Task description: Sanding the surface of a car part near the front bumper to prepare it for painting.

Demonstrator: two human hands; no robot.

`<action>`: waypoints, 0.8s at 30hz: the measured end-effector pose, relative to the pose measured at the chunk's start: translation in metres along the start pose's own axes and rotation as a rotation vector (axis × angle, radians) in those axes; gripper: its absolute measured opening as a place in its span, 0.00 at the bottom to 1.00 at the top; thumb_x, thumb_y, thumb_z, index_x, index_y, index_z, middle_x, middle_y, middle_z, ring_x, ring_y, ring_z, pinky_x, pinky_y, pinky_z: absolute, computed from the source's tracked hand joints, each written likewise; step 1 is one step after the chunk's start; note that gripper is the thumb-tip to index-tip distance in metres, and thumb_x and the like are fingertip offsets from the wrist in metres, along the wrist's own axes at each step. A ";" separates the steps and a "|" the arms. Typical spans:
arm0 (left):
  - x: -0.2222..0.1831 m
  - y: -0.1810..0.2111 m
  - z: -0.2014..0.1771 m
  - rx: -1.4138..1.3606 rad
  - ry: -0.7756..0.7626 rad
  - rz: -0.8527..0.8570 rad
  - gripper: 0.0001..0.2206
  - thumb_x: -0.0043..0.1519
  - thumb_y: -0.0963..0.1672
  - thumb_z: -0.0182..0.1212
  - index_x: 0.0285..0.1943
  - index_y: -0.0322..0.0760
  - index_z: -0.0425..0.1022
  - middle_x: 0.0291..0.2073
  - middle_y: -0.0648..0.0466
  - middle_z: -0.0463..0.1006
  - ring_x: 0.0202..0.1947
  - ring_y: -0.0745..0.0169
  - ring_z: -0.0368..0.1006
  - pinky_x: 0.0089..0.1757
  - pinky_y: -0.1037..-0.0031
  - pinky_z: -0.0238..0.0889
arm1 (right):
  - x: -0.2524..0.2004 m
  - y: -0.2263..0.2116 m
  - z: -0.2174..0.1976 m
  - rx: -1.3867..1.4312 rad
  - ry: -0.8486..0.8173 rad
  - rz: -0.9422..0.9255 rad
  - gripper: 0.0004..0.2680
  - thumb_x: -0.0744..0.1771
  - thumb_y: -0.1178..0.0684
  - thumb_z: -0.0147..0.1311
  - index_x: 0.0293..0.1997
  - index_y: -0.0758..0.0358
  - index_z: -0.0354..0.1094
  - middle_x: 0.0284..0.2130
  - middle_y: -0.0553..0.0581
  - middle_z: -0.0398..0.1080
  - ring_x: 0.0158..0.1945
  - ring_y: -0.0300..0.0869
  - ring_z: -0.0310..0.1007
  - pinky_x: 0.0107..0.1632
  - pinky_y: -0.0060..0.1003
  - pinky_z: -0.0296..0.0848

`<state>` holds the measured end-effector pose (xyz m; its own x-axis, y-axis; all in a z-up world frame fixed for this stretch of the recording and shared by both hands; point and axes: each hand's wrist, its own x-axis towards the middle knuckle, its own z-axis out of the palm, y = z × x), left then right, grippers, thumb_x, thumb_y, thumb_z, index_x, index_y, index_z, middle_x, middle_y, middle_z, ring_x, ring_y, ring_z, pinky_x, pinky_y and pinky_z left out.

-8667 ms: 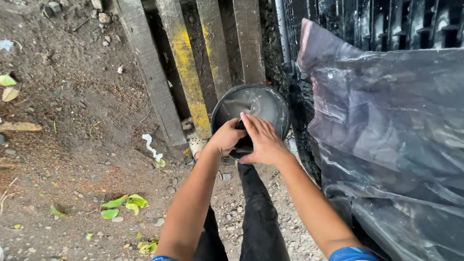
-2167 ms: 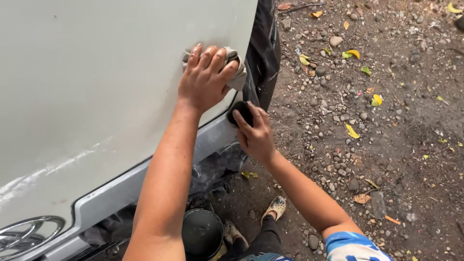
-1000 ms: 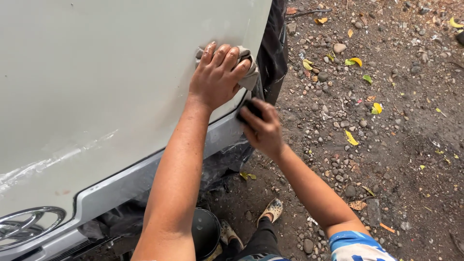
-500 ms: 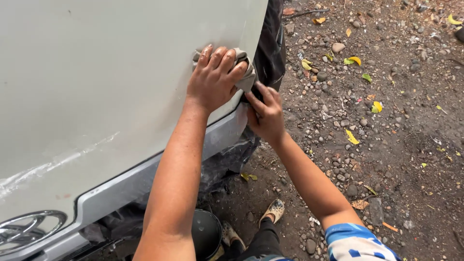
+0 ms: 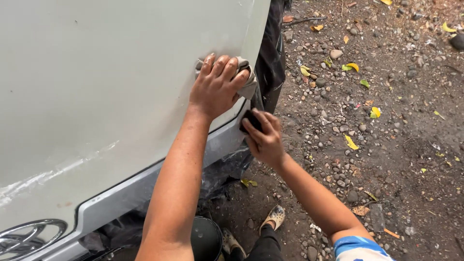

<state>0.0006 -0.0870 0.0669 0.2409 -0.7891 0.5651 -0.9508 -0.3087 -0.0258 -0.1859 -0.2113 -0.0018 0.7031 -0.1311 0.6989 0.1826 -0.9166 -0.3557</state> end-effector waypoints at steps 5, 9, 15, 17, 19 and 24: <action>-0.003 0.000 -0.001 0.017 -0.008 -0.003 0.21 0.60 0.48 0.66 0.62 0.49 0.70 0.61 0.49 0.70 0.66 0.48 0.63 0.66 0.47 0.49 | 0.010 0.003 0.002 0.030 -0.001 0.004 0.15 0.64 0.60 0.63 0.58 0.64 0.75 0.59 0.72 0.68 0.61 0.60 0.68 0.64 0.54 0.68; 0.007 0.000 -0.002 0.034 -0.019 0.008 0.22 0.59 0.48 0.66 0.62 0.49 0.69 0.61 0.49 0.71 0.65 0.47 0.63 0.66 0.47 0.49 | 0.007 0.002 0.007 0.033 -0.004 -0.013 0.15 0.63 0.58 0.61 0.57 0.62 0.75 0.59 0.71 0.68 0.60 0.61 0.67 0.64 0.55 0.67; 0.004 0.004 -0.001 0.028 -0.009 0.004 0.21 0.61 0.48 0.65 0.62 0.49 0.68 0.62 0.49 0.70 0.66 0.48 0.63 0.67 0.47 0.49 | 0.006 -0.011 -0.002 -0.008 0.002 0.053 0.15 0.65 0.58 0.61 0.58 0.61 0.75 0.59 0.70 0.68 0.61 0.60 0.67 0.64 0.53 0.67; 0.004 0.001 0.001 0.026 -0.006 0.002 0.20 0.61 0.48 0.65 0.62 0.49 0.68 0.62 0.49 0.71 0.66 0.48 0.63 0.66 0.47 0.49 | 0.002 -0.009 0.005 -0.005 -0.002 0.055 0.15 0.64 0.58 0.60 0.57 0.61 0.75 0.59 0.71 0.68 0.61 0.61 0.67 0.63 0.54 0.66; -0.002 0.001 -0.001 0.051 -0.015 0.013 0.21 0.60 0.48 0.65 0.62 0.49 0.68 0.62 0.49 0.71 0.66 0.47 0.63 0.66 0.48 0.49 | -0.002 0.005 0.013 0.032 0.011 -0.026 0.15 0.64 0.59 0.62 0.57 0.61 0.75 0.58 0.70 0.69 0.61 0.59 0.68 0.63 0.54 0.66; -0.001 0.001 0.000 0.038 -0.018 0.004 0.20 0.61 0.48 0.64 0.62 0.49 0.69 0.62 0.50 0.71 0.66 0.48 0.63 0.67 0.47 0.49 | 0.005 -0.016 0.005 -0.012 0.027 0.062 0.15 0.65 0.60 0.61 0.59 0.62 0.74 0.59 0.71 0.68 0.62 0.61 0.67 0.65 0.54 0.67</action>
<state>-0.0011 -0.0864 0.0659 0.2404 -0.7996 0.5503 -0.9439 -0.3248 -0.0596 -0.1818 -0.1958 0.0044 0.6940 -0.1977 0.6924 0.1311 -0.9108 -0.3914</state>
